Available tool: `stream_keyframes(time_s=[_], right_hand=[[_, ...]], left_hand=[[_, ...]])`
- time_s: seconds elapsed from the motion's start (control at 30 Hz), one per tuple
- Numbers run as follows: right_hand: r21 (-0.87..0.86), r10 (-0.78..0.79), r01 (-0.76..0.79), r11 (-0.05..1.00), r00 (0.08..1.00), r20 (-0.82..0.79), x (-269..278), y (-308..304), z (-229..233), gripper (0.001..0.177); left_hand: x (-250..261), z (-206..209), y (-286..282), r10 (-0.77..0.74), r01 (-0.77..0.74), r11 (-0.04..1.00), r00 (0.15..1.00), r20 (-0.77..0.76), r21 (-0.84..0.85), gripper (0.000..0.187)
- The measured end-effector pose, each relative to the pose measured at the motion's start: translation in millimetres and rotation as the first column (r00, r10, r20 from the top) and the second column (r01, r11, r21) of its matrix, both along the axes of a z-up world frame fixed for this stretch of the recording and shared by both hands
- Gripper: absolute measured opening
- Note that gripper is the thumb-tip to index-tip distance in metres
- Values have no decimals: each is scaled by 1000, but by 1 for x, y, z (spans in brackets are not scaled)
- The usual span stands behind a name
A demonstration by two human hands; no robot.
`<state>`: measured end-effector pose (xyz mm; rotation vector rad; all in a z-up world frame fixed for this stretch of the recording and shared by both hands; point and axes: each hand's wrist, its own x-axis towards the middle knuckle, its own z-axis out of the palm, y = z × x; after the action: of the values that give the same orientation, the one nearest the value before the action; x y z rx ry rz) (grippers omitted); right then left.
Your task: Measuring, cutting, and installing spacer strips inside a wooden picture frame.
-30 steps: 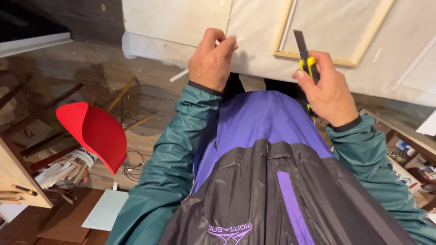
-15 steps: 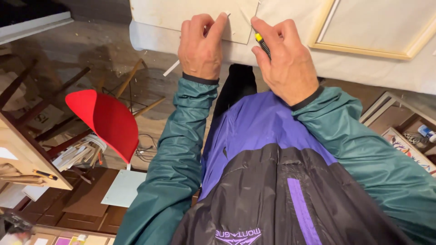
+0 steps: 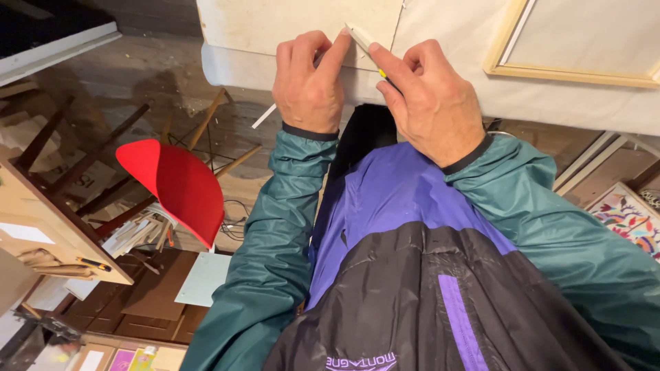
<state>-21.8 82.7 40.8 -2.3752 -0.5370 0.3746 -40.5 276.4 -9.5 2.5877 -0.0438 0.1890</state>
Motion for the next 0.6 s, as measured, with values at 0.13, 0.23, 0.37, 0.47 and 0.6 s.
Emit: stream_keyframes(time_s=[0.13, 0.23, 0.37, 0.47, 0.6], right_hand=[[-14, 10, -10, 1000, 1000, -9, 3, 0, 0, 49], [-1, 17, -17, 1000, 1000, 9, 4, 0, 1, 49], [-27, 24, -24, 999, 1000, -4, 6, 1, 2, 48], [-32, 33, -33, 999, 999, 1, 7, 1, 2, 48], [-58, 44, -44, 997, 999, 3, 8, 5, 2, 45]], left_hand=[[2, 3, 0, -12, 12, 1000, 1000, -19, -7, 38], [3, 4, 0, -11, 11, 1000, 999, -34, 7, 36], [4, 5, 0, -8, 9, 1000, 999, -40, 16, 36], [4, 6, -2, -4, 4, 1000, 999, -45, 17, 36], [5, 10, -2, 1, 1, 1000, 998, -60, 26, 36]])
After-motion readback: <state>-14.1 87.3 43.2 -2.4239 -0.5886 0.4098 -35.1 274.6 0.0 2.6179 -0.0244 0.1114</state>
